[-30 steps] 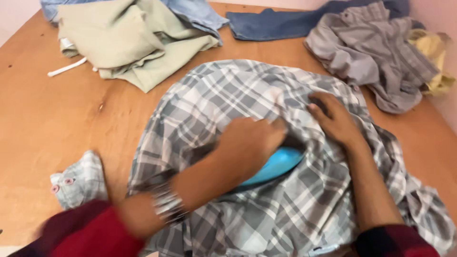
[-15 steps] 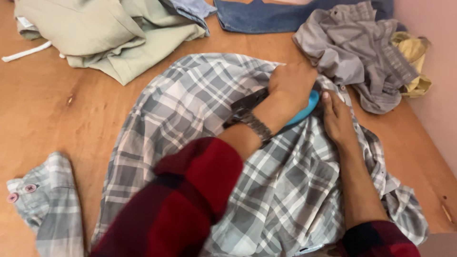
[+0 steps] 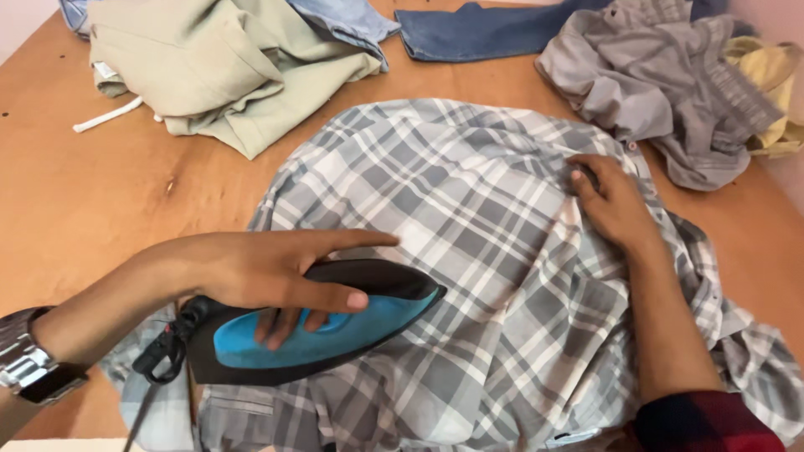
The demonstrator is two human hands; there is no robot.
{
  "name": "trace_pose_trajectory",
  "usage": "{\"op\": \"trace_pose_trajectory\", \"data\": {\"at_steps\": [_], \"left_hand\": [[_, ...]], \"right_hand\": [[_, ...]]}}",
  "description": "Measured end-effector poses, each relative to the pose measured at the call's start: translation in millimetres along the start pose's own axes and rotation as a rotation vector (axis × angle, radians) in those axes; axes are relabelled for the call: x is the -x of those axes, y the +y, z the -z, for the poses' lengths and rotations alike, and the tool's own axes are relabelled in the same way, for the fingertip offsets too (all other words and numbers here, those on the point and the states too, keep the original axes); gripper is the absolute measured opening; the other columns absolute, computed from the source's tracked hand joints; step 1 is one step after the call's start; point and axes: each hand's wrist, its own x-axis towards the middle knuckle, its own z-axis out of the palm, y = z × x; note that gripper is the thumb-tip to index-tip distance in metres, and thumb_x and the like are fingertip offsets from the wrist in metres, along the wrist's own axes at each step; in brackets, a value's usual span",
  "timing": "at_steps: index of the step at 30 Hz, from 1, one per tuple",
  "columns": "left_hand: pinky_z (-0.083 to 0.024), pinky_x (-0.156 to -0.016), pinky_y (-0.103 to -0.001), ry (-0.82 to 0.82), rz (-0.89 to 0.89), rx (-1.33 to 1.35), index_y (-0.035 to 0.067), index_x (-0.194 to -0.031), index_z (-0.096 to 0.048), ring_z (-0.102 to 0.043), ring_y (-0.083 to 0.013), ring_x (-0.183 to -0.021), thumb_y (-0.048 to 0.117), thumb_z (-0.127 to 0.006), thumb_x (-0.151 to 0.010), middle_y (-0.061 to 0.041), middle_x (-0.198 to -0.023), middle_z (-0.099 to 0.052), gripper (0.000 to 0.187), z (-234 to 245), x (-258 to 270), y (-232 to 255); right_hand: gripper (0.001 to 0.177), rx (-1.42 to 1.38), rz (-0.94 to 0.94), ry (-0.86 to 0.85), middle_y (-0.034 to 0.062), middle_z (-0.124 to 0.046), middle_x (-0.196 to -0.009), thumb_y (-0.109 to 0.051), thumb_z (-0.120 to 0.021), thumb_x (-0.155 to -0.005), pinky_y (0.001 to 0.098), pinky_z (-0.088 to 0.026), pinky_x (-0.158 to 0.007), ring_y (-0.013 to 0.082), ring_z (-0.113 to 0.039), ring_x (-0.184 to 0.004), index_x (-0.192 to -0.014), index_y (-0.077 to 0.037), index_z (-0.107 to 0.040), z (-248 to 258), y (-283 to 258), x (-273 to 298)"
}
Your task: The person irons a grey and white plaid shirt laid out on a wooden table. They use a blue and black electric iron, moving it back and forth across the fabric while smoothing the shirt with their other hand. Other folded clothes are visible on the table.
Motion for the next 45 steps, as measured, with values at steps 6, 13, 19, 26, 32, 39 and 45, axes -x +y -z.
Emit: {"op": "trace_pose_trajectory", "data": {"at_steps": [6,13,19,26,32,39,45], "left_hand": [[-0.056,-0.071,-0.035,0.300,-0.438,-0.320,0.023,-0.145,-0.062,-0.069,-0.0180,-0.076,0.045,-0.071,-0.089,-0.006,-0.093,-0.075,0.061,11.0,-75.0,13.9],[-0.055,-0.098,-0.035,0.621,-0.896,-0.171,0.010,-0.118,-0.074,-0.073,-0.0250,-0.113,0.031,-0.075,-0.085,-0.013,-0.119,-0.076,0.039,49.5,-280.9,72.8],[-0.055,-0.096,-0.034,0.544,-0.964,-0.135,0.009,-0.132,-0.066,-0.069,-0.0263,-0.113,0.027,-0.076,-0.083,-0.015,-0.126,-0.072,0.053,55.6,-358.6,114.6],[-0.060,-0.087,-0.036,0.272,-0.868,-0.246,0.015,-0.141,-0.058,-0.071,-0.0222,-0.099,0.017,-0.068,-0.085,-0.012,-0.127,-0.073,0.057,12.4,-224.6,65.6],[-0.046,-0.105,-0.038,0.247,-0.673,-0.097,0.018,-0.156,-0.049,-0.058,-0.0247,-0.134,0.019,-0.062,-0.098,-0.008,-0.153,-0.061,0.060,-37.7,-16.4,-25.3],[-0.046,-0.100,-0.040,0.208,-0.395,-0.206,0.025,-0.158,-0.053,-0.058,-0.0236,-0.128,0.027,-0.066,-0.096,-0.003,-0.145,-0.060,0.063,-24.5,-20.6,-4.8],[-0.057,-0.096,-0.036,0.219,-0.581,-0.185,0.021,-0.146,-0.055,-0.070,-0.0242,-0.118,0.026,-0.063,-0.088,0.000,-0.144,-0.068,0.059,35.0,-164.8,18.5]], "right_hand": [[0.032,0.008,0.008,-0.030,0.0160,-0.066,-0.124,-0.020,-0.059,-0.104,0.0383,-0.050,-0.089,0.0284,-0.064,-0.105,-0.131,-0.004,-0.065,5.3,-7.9,-5.2],[0.028,-0.033,0.033,0.036,0.0163,-0.069,-0.125,-0.012,-0.049,-0.109,0.0379,-0.047,-0.103,0.0285,-0.065,-0.119,-0.130,-0.003,-0.066,5.8,9.5,-5.6],[0.028,-0.039,0.048,0.050,0.0187,-0.067,-0.127,-0.012,-0.050,-0.109,0.0383,-0.046,-0.105,0.0297,-0.063,-0.121,-0.131,0.000,-0.062,1.1,28.2,-5.7],[0.030,-0.027,0.127,0.047,0.0181,-0.066,-0.126,-0.011,-0.051,-0.105,0.0379,-0.046,-0.104,0.0303,-0.062,-0.120,-0.131,-0.002,-0.063,1.5,35.9,-8.6],[0.032,-0.088,-0.018,-0.056,0.0144,-0.069,-0.121,-0.015,-0.051,-0.106,0.0373,-0.049,-0.095,0.0287,-0.064,-0.106,-0.134,-0.007,-0.065,0.6,16.8,-3.3],[0.033,-0.047,0.003,-0.168,0.0137,-0.069,-0.130,-0.021,-0.054,-0.106,0.0392,-0.048,-0.099,0.0286,-0.064,-0.115,-0.133,-0.007,-0.066,4.7,-27.8,-6.1],[0.045,-0.021,0.151,-0.211,0.0193,-0.054,-0.150,-0.028,-0.057,-0.104,0.0428,-0.037,-0.115,0.0350,-0.048,-0.141,-0.143,-0.004,-0.057,-3.1,-16.2,-9.4]]}}
